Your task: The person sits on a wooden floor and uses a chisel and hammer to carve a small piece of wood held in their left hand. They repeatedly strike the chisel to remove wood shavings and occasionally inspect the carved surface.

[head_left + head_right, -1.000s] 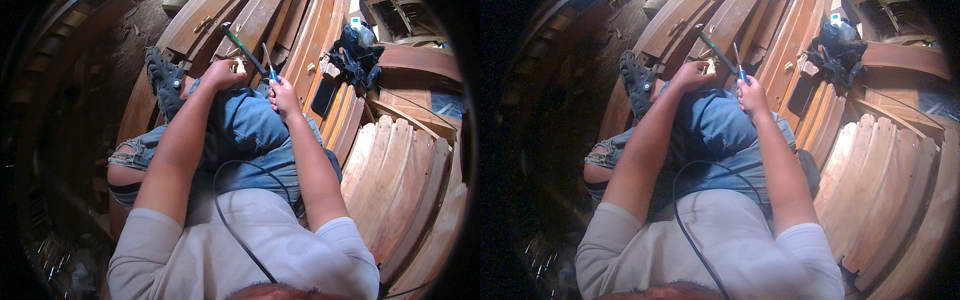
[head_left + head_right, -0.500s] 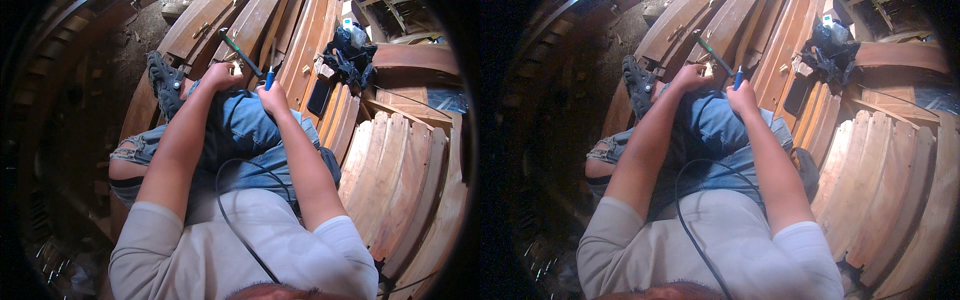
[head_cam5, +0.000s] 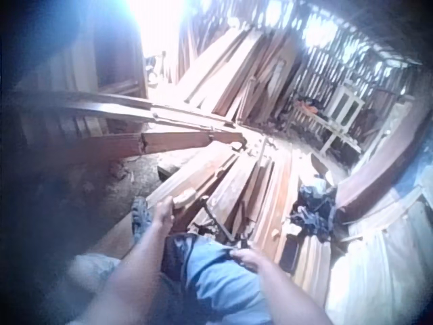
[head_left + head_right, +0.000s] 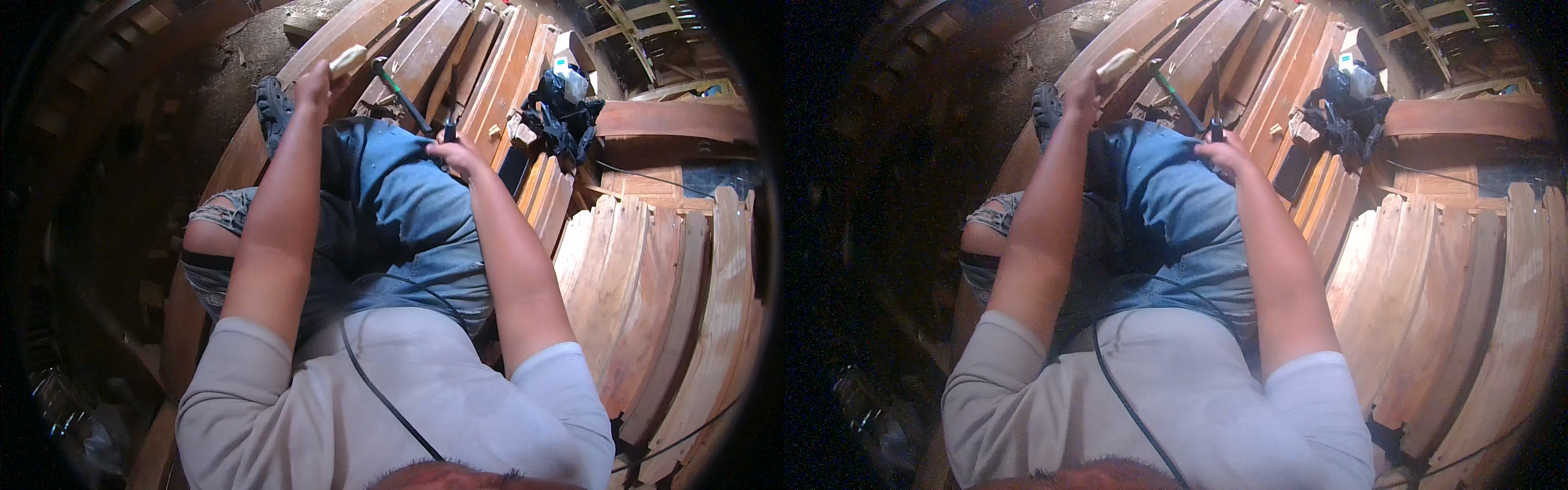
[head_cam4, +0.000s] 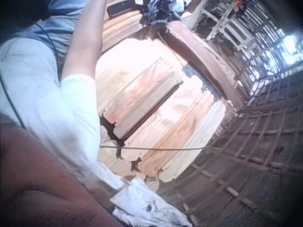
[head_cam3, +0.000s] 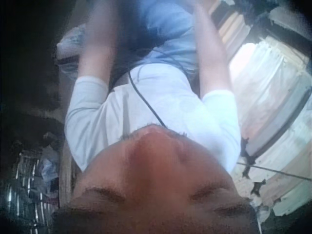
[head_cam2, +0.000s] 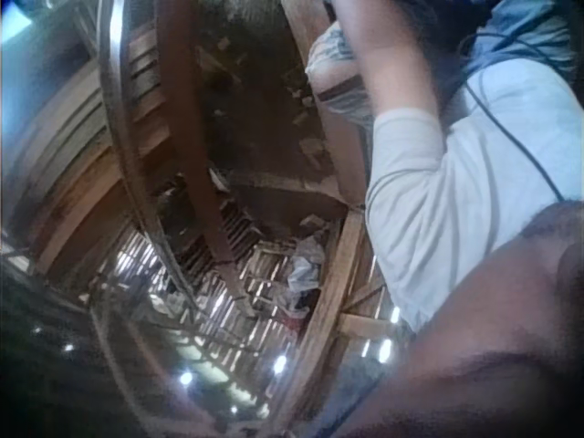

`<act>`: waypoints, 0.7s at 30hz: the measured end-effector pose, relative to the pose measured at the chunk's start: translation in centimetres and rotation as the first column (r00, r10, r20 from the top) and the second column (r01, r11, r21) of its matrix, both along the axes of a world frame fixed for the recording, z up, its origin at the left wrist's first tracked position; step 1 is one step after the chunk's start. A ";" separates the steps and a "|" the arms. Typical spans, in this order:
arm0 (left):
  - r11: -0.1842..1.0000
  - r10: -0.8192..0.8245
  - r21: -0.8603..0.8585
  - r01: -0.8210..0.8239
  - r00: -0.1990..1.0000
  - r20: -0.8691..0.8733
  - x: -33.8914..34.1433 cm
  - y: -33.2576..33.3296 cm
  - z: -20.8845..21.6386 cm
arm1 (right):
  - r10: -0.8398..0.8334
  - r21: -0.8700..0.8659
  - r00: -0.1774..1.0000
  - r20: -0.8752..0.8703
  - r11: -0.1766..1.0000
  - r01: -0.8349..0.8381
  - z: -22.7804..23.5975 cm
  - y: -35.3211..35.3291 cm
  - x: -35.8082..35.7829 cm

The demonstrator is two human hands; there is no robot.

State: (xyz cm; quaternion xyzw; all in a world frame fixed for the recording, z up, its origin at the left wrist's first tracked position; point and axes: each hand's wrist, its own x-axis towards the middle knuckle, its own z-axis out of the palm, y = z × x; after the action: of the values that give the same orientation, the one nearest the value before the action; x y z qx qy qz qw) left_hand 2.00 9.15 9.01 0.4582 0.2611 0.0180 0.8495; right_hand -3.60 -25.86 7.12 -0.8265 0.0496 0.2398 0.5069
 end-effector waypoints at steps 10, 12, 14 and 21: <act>0.999 0.026 -0.047 -0.025 1.000 0.018 0.1 2.8 -2.6 | -0.140 -0.083 0.980 0.144 0.985 0.153 1.2 7.5 0.0; 0.998 -0.003 -0.060 0.004 1.000 0.013 0.2 1.5 -3.0 | -0.207 -0.035 0.977 0.060 0.977 0.209 -1.5 4.5 -0.2; 0.998 0.004 -0.066 -0.004 1.000 0.006 -0.1 3.1 -3.3 | -0.064 -0.521 0.994 0.089 0.847 0.101 0.0 6.4 -1.3; 0.991 -0.135 0.031 0.133 0.989 0.056 0.2 0.6 -3.9 | -0.270 -0.158 0.952 0.144 0.943 0.292 -1.3 3.1 -0.1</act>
State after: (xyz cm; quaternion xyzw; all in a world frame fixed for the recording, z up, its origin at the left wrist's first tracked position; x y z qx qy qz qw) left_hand 2.18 9.79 5.15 0.4854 0.2046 -0.0224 0.8497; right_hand -3.66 -22.79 5.86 -0.8658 0.1576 0.1093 0.4622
